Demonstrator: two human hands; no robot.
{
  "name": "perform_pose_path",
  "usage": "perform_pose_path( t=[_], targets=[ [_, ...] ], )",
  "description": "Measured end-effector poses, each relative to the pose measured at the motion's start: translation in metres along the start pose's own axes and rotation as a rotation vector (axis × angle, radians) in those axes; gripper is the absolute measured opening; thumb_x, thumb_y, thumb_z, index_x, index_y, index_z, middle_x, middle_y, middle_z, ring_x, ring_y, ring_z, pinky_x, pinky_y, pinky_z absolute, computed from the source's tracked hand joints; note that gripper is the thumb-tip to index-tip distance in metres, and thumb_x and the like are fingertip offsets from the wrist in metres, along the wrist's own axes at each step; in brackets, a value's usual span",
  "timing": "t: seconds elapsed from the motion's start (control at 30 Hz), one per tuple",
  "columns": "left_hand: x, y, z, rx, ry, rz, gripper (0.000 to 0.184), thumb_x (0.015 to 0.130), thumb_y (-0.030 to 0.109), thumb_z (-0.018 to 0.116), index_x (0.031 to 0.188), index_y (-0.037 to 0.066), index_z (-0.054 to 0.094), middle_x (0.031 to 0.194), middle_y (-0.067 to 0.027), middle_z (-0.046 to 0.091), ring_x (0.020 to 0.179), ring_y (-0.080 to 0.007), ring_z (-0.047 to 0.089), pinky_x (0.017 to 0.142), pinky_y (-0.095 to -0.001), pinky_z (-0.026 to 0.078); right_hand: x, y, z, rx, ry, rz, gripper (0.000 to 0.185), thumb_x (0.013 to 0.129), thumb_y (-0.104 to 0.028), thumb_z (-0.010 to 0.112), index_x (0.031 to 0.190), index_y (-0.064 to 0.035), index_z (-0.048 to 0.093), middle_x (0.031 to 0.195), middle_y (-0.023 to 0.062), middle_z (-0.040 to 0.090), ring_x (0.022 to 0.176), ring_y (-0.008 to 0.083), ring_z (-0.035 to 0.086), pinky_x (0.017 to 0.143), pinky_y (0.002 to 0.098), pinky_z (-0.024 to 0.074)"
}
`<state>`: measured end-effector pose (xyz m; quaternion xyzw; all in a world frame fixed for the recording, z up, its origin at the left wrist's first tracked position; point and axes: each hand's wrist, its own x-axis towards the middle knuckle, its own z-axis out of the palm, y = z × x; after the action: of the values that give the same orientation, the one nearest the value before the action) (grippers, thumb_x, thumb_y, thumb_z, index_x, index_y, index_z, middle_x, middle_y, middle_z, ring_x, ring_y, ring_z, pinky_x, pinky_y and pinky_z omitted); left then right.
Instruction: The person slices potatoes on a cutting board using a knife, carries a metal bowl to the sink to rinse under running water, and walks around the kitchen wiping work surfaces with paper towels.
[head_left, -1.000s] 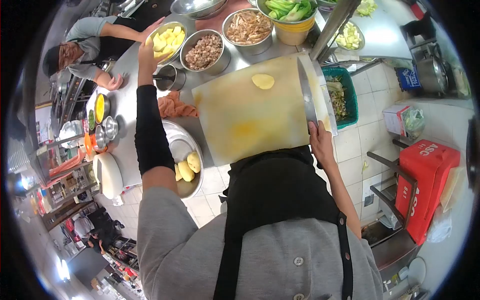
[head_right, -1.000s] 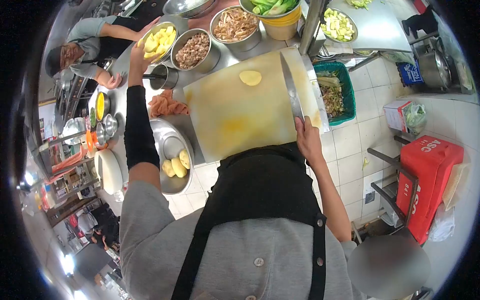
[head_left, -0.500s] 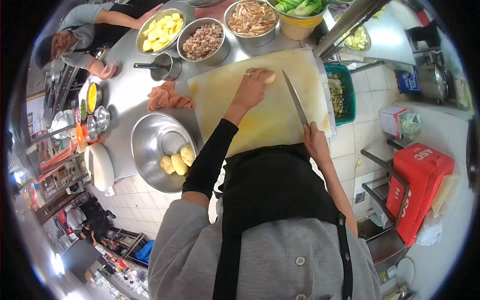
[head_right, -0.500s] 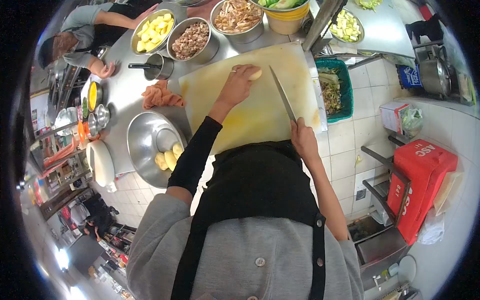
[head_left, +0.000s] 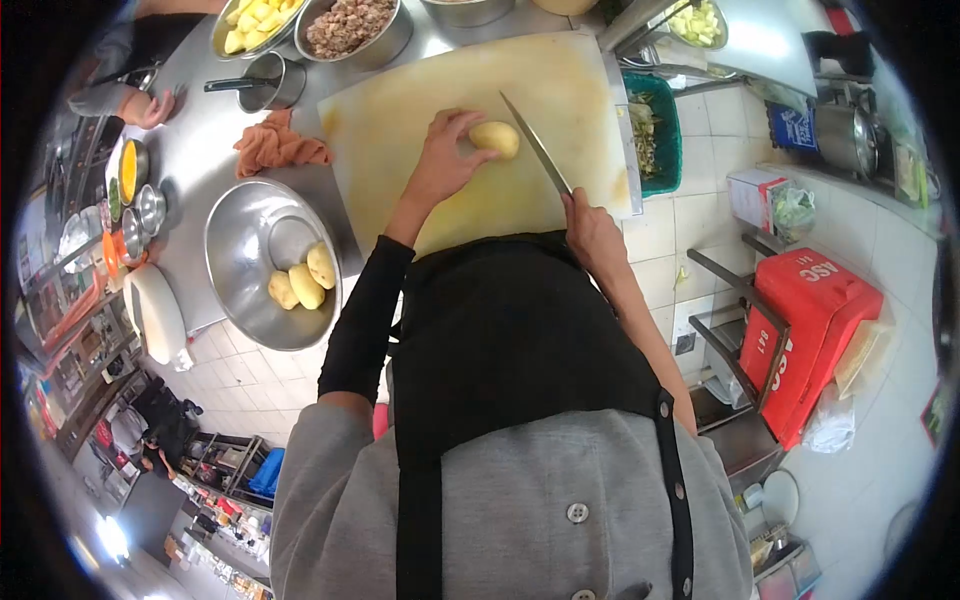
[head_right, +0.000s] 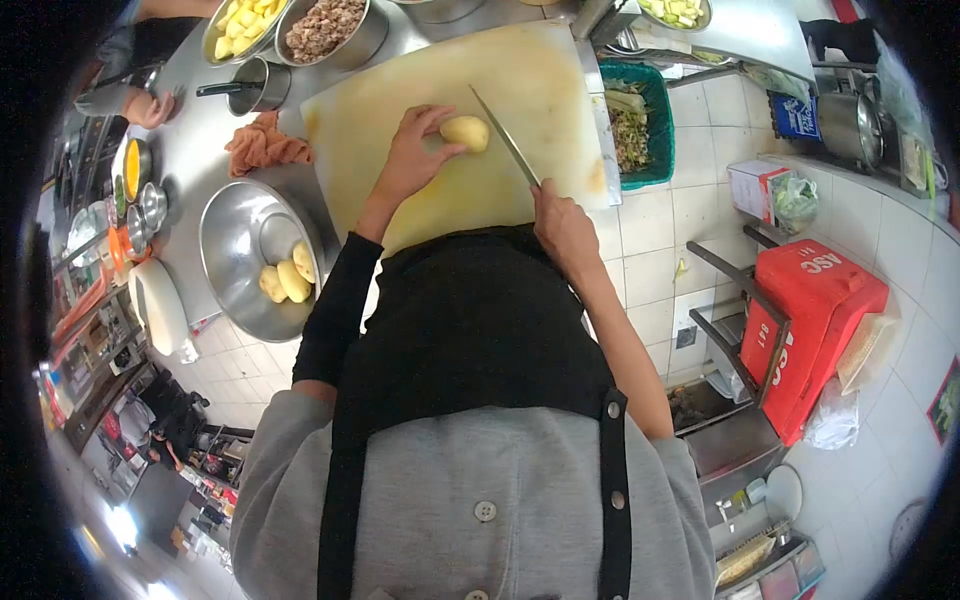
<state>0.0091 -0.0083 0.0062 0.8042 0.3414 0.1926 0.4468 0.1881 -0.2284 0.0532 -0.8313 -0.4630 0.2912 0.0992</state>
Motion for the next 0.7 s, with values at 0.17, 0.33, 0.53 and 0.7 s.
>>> perform_pose_path(
  t=[0.17, 0.33, 0.53, 0.7],
  targets=[
    [-0.014, 0.006, 0.011, -0.042, 0.104, -0.078, 0.051, 0.088, 0.008, 0.082, 0.135, 0.006, 0.061, 0.133, -0.0156, 0.055, 0.117, -0.0307, 0.067, 0.105, -0.0401, 0.058, -0.005, -0.008, -0.010, -0.154, -0.027, -0.045, 0.030, 0.113, -0.032, 0.043, 0.103, -0.0042, 0.047, 0.070, 0.0270, 0.068, 0.067, 0.0482, 0.071, 0.056, 0.0567, 0.0564],
    [-0.007, -0.001, 0.025, -0.119, 0.183, 0.016, 0.040, 0.090, 0.002, 0.077, 0.127, 0.002, 0.062, 0.127, -0.0147, 0.057, 0.112, -0.0294, 0.068, 0.100, -0.0385, 0.060, -0.011, -0.011, -0.031, -0.202, -0.029, -0.101, 0.029, 0.114, -0.032, 0.042, 0.103, -0.0053, 0.046, 0.068, 0.0270, 0.067, 0.066, 0.0491, 0.069, 0.054, 0.0583, 0.0538],
    [-0.002, 0.016, 0.025, -0.120, 0.177, -0.013, 0.021, 0.095, 0.002, 0.072, 0.115, 0.001, 0.065, 0.116, -0.0140, 0.062, 0.101, -0.0279, 0.070, 0.090, -0.0381, 0.060, -0.018, -0.017, -0.051, -0.346, -0.003, -0.161, 0.027, 0.113, -0.029, 0.046, 0.099, -0.0055, 0.048, 0.064, 0.0202, 0.067, 0.058, 0.0393, 0.071, 0.048, 0.0481, 0.0564],
    [-0.001, 0.018, 0.033, -0.137, 0.173, -0.076, 0.013, 0.097, 0.003, 0.069, 0.108, -0.001, 0.065, 0.105, -0.0144, 0.064, 0.089, -0.0283, 0.070, 0.085, -0.0380, 0.058, -0.013, -0.021, -0.055, -0.400, -0.015, -0.230, 0.028, 0.112, -0.030, 0.047, 0.099, -0.0055, 0.048, 0.061, 0.0171, 0.066, 0.057, 0.0362, 0.071, 0.047, 0.0456, 0.0567]
  ],
)
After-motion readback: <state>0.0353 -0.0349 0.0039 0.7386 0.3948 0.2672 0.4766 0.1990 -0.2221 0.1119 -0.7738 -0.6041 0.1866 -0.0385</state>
